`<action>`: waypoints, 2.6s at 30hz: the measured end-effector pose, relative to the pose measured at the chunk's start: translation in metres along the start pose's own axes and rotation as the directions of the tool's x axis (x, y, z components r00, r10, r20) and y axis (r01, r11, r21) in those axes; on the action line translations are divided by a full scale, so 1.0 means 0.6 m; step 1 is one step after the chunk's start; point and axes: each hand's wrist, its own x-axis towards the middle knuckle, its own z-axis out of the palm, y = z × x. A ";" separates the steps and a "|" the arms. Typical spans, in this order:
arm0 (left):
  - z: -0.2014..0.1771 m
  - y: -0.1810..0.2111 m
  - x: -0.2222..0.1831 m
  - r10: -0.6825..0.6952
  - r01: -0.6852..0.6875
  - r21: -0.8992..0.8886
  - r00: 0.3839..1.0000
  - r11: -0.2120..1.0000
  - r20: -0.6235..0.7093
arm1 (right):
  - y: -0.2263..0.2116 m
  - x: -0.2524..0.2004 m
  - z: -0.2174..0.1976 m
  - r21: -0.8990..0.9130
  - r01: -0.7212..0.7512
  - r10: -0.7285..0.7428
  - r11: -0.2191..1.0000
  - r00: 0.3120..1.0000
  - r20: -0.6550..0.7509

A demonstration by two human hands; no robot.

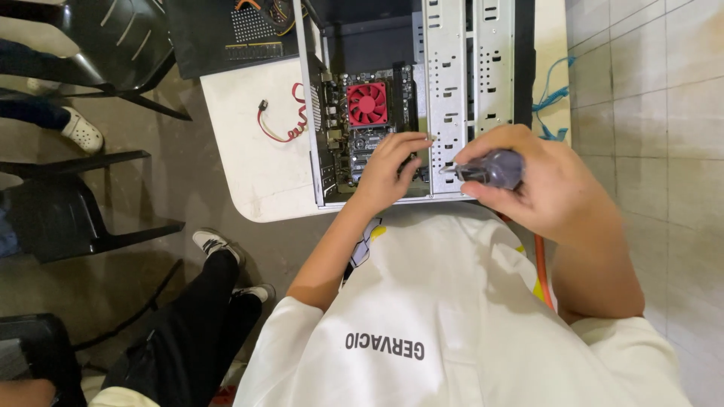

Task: The person is reinstalling various internal components of a desktop computer, including the hard drive and RAM modules, using a screwdriver.

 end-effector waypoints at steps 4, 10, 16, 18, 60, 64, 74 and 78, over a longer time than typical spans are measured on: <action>-0.017 0.045 0.010 0.001 -0.018 0.103 0.987 0.994 0.163 | 0.008 0.001 0.023 0.009 -0.106 0.106 0.994 0.993 -0.053; -0.030 0.139 0.066 0.201 -0.169 -0.178 0.962 0.970 0.182 | 0.050 0.021 0.104 -0.507 -0.057 -0.349 0.860 0.660 -0.666; -0.028 0.138 0.085 0.305 -0.306 0.016 0.952 0.952 0.035 | 0.054 0.015 0.065 0.387 0.643 -0.460 0.661 0.754 -0.469; -0.037 0.136 0.080 0.371 -0.372 -0.017 0.920 0.928 0.125 | 0.032 -0.013 -0.001 0.266 0.514 -0.536 0.815 0.844 0.010; 0.027 -0.050 0.020 -0.270 0.190 0.211 0.841 0.959 0.470 | 0.051 0.026 0.103 0.453 0.708 -0.591 0.542 0.705 -0.393; 0.064 -0.099 0.012 -0.226 0.084 0.320 0.869 0.944 0.441 | -0.005 0.049 0.163 -0.048 0.677 -0.408 0.734 0.384 -0.828; 0.060 -0.095 0.013 -0.231 0.102 0.289 0.859 0.952 0.456 | 0.084 0.090 0.027 0.728 0.578 -0.844 0.370 0.537 0.002; 0.057 -0.091 0.015 -0.229 0.106 0.276 0.854 0.955 0.468 | -0.010 0.072 0.106 0.189 0.451 -0.184 0.872 0.660 -0.728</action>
